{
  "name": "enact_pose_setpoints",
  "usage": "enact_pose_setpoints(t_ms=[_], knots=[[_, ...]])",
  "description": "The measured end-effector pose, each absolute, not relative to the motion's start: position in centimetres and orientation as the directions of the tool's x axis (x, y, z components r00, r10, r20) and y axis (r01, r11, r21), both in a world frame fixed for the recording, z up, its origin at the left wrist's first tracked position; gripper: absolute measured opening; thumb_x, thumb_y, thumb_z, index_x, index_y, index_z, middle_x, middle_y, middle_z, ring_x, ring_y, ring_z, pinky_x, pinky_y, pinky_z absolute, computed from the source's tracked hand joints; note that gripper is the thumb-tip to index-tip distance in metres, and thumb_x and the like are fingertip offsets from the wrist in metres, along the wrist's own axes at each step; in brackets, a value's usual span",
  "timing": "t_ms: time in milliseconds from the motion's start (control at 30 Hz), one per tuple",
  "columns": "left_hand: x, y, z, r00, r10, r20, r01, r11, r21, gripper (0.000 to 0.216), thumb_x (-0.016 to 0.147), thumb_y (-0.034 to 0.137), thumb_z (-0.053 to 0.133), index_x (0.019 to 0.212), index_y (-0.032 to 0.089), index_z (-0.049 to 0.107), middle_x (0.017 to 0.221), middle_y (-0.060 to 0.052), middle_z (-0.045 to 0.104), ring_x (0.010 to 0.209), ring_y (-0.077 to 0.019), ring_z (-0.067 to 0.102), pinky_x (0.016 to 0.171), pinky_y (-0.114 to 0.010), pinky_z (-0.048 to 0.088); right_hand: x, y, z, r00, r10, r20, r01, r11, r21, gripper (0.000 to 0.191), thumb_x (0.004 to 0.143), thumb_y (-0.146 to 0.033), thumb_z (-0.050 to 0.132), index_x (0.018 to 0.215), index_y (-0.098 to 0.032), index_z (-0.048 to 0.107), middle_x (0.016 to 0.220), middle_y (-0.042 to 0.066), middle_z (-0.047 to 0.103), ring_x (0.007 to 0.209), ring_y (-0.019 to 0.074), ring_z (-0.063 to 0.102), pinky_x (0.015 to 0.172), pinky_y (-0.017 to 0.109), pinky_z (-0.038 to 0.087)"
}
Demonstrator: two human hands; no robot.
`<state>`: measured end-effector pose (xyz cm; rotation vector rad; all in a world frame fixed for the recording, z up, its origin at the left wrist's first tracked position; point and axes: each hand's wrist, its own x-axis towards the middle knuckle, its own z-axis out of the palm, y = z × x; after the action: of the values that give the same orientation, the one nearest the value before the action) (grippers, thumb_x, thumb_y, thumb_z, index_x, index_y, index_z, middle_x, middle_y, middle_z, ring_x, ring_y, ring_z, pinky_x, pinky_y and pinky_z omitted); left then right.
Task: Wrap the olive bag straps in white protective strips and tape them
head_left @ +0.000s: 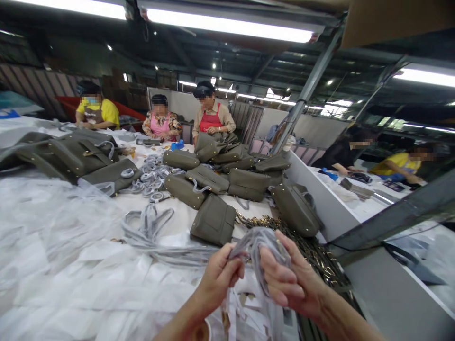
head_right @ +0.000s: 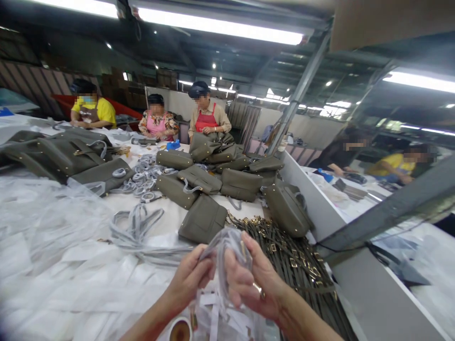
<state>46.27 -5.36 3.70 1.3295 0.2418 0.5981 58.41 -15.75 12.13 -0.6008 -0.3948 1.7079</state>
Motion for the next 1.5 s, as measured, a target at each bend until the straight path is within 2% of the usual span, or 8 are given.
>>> enact_pose_setpoints(t_ms=[200, 300, 400, 600, 700, 867, 1100, 1500], knots=[[45.2, -4.5, 4.4, 0.912, 0.379, 0.160, -0.313, 0.385, 0.868, 0.072, 0.084, 0.077, 0.040, 0.107, 0.012, 0.061, 0.058, 0.006, 0.042, 0.050, -0.0074, 0.027, 0.048, -0.020, 0.023, 58.9, -15.5, 13.2, -0.157, 0.987, -0.030, -0.860, -0.152, -0.488, 0.042, 0.093, -0.046, 0.061, 0.071, -0.010, 0.062, 0.043, -0.014, 0.034, 0.029, 0.0000, 0.008, 0.043, 0.013, 0.050], [44.3, -3.1, 6.3, 0.934, 0.324, 0.149, -0.223, 0.204, 0.953, 0.048, 0.090, 0.056, 0.054, 0.110, 0.014, 0.065, 0.087, -0.005, 0.065, 0.080, -0.0143, 0.056, 0.074, -0.024, 0.043, 58.8, -16.1, 12.6, -0.253, 0.966, -0.053, -0.842, -0.246, -0.481, 0.049, 0.094, -0.051, 0.057, 0.067, -0.011, 0.059, 0.042, -0.013, 0.036, 0.027, -0.0001, 0.010, 0.044, 0.015, 0.052], [44.0, -2.6, 7.8, 0.913, 0.346, 0.218, -0.238, 0.015, 0.971, 0.051, 0.084, 0.033, 0.067, 0.133, 0.022, 0.054, 0.128, -0.008, 0.060, 0.113, -0.0217, 0.056, 0.097, -0.033, 0.043, 58.5, -16.6, 12.1, -0.327, 0.941, -0.088, -0.810, -0.327, -0.486, 0.056, 0.094, -0.056, 0.053, 0.060, -0.012, 0.055, 0.040, -0.012, 0.036, 0.025, 0.0005, 0.012, 0.047, 0.018, 0.056], [45.8, -4.1, 5.8, 0.771, 0.398, 0.498, -0.205, -0.584, 0.785, 0.031, 0.096, 0.023, 0.038, 0.119, 0.017, 0.058, 0.104, -0.011, 0.067, 0.095, -0.0207, 0.061, 0.085, -0.033, 0.046, 57.7, -16.4, 12.3, -0.256, 0.964, -0.070, -0.829, -0.256, -0.497, 0.054, 0.094, -0.054, 0.054, 0.064, -0.010, 0.060, 0.040, -0.012, 0.034, 0.026, 0.0008, 0.012, 0.046, 0.018, 0.055], [46.5, -5.1, 3.9, 0.769, 0.492, 0.409, -0.188, -0.437, 0.879, 0.027, 0.098, 0.032, 0.037, 0.101, 0.016, 0.059, 0.080, -0.004, 0.060, 0.073, -0.0158, 0.054, 0.071, -0.028, 0.042, 57.7, -15.7, 12.3, -0.133, 0.990, -0.052, -0.842, -0.140, -0.521, 0.047, 0.094, -0.050, 0.057, 0.072, -0.009, 0.065, 0.043, -0.013, 0.034, 0.029, 0.0009, 0.011, 0.048, 0.018, 0.056], [46.0, -5.7, 3.7, 0.889, 0.446, 0.098, -0.236, 0.265, 0.935, 0.041, 0.093, 0.056, 0.047, 0.090, 0.016, 0.057, 0.062, 0.005, 0.045, 0.054, -0.0090, 0.035, 0.052, -0.021, 0.027, 58.0, -14.9, 12.0, -0.039, 0.999, -0.026, -0.850, -0.047, -0.525, 0.038, 0.093, -0.044, 0.062, 0.074, -0.011, 0.065, 0.045, -0.014, 0.031, 0.031, 0.0010, 0.010, 0.045, 0.013, 0.050], [45.3, -5.1, 5.1, 0.869, 0.480, 0.125, -0.188, 0.087, 0.978, 0.032, 0.090, 0.042, 0.056, 0.076, 0.015, 0.065, 0.072, -0.002, 0.066, 0.068, -0.0133, 0.054, 0.067, -0.023, 0.040, 57.5, -13.9, 11.9, 0.097, 0.995, -0.018, -0.807, 0.068, -0.586, 0.035, 0.089, -0.047, 0.065, 0.078, -0.013, 0.068, 0.045, -0.014, 0.033, 0.031, 0.0004, 0.020, 0.053, 0.015, 0.052], [44.7, -6.6, 4.7, 0.945, 0.302, -0.127, -0.023, 0.446, 0.895, 0.038, 0.082, 0.046, 0.062, 0.073, 0.010, 0.069, 0.065, -0.008, 0.068, 0.054, -0.0126, 0.059, 0.052, -0.021, 0.043, 57.3, -14.0, 5.0, 0.306, 0.948, 0.094, -0.186, 0.156, -0.970, 0.070, 0.082, -0.076, 0.048, 0.088, -0.010, 0.070, 0.054, 0.001, 0.056, 0.034, 0.0080, 0.038, 0.030, 0.018, 0.032]])
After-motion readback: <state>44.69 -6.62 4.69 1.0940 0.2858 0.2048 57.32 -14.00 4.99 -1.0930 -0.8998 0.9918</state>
